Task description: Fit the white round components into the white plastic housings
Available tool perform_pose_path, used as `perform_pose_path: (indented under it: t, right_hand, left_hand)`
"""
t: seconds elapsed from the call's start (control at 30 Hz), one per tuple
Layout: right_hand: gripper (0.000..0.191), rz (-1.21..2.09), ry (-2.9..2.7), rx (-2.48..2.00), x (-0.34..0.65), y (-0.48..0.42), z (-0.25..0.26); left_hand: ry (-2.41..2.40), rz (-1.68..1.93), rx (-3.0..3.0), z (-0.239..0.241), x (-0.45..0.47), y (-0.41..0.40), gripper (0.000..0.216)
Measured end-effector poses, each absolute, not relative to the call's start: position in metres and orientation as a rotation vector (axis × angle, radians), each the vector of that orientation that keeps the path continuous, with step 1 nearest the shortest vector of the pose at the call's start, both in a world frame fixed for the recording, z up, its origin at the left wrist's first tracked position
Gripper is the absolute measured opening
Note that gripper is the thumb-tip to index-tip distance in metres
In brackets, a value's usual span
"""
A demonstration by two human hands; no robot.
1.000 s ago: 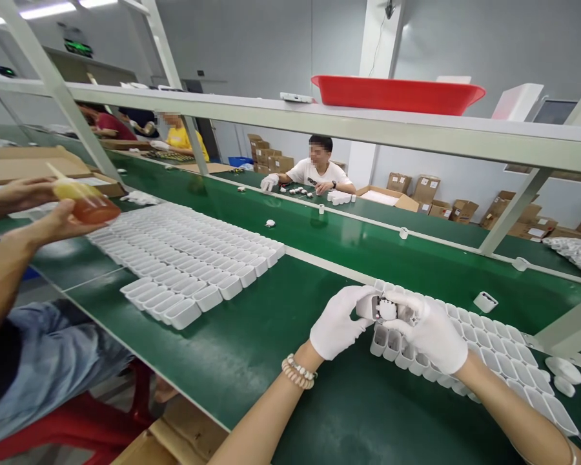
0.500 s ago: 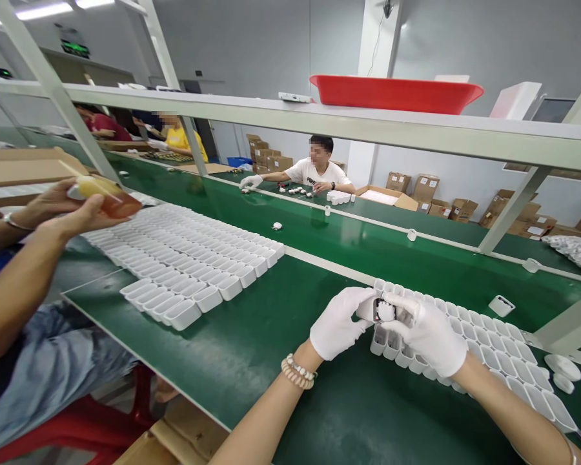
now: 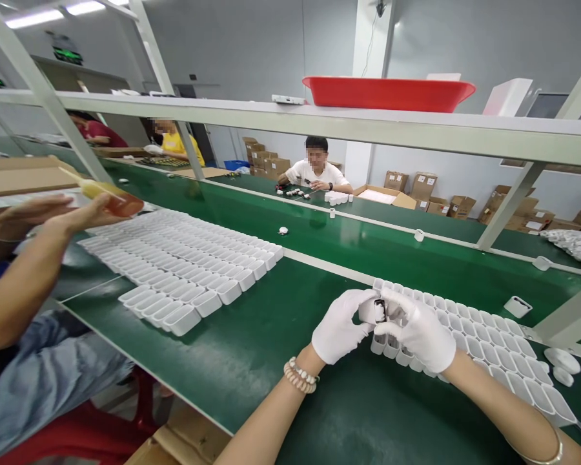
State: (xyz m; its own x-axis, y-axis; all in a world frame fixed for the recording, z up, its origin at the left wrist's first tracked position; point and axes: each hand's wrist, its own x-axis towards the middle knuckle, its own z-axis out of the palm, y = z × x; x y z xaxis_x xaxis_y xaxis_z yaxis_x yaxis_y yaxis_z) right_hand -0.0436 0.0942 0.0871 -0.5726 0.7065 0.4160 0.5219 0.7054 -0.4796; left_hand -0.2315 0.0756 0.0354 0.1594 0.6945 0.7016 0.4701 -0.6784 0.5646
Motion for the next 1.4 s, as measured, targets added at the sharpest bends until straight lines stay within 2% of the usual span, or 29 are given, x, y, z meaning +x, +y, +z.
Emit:
perform_pose_path:
  t: [0.07,0.2,0.4,0.57,0.67,0.77,0.9,1.17,1.3,1.37,1.4]
  right_hand:
    - [0.049,0.399,-2.314,-0.912,-0.045,0.092,0.085]
    - [0.024,0.383,-2.362,-0.939,-0.051,0.086,0.081]
    - [0.008,0.459,-2.291,-1.116,-0.055,0.081,0.089]
    - [0.015,0.584,-2.375,-0.988,-0.055,0.075,0.095]
    - [0.015,0.493,-2.436,-0.942,-0.055,0.075,0.092]
    - [0.017,0.537,-2.497,-0.923,-0.056,0.076,0.089]
    - [0.008,0.552,-2.532,-0.974,-0.057,0.075,0.087]
    - [0.01,0.675,-2.49,-0.97,-0.057,0.07,0.086]
    - [0.017,0.617,-2.483,-1.004,-0.055,0.078,0.095]
    - [0.014,0.58,-2.383,-1.138,-0.051,0.095,0.102]
    - [0.02,0.562,-2.316,-1.227,-0.049,0.107,0.105]
  left_hand:
    - [1.172,1.553,2.172,0.036,-0.23,0.074,0.063]
    - [1.224,1.599,2.115,0.035,-0.227,0.072,0.056]
    - [1.187,1.525,2.288,0.028,-0.22,0.07,0.062]
    - [1.142,1.496,2.467,0.026,-0.224,0.075,0.066]
    - [1.158,1.377,2.532,0.029,-0.226,0.074,0.053]
    - [1.264,1.257,2.567,0.036,-0.226,0.07,0.036]
    - [1.445,1.038,2.691,0.042,-0.225,0.065,0.017]
    - [1.505,0.85,2.768,0.053,-0.221,0.064,0.018]
    - [1.443,1.003,2.57,0.051,-0.22,0.069,0.011]
    - [1.459,1.159,2.461,0.044,-0.223,0.075,0.038]
    - [1.505,1.199,2.423,0.039,-0.226,0.079,0.052]
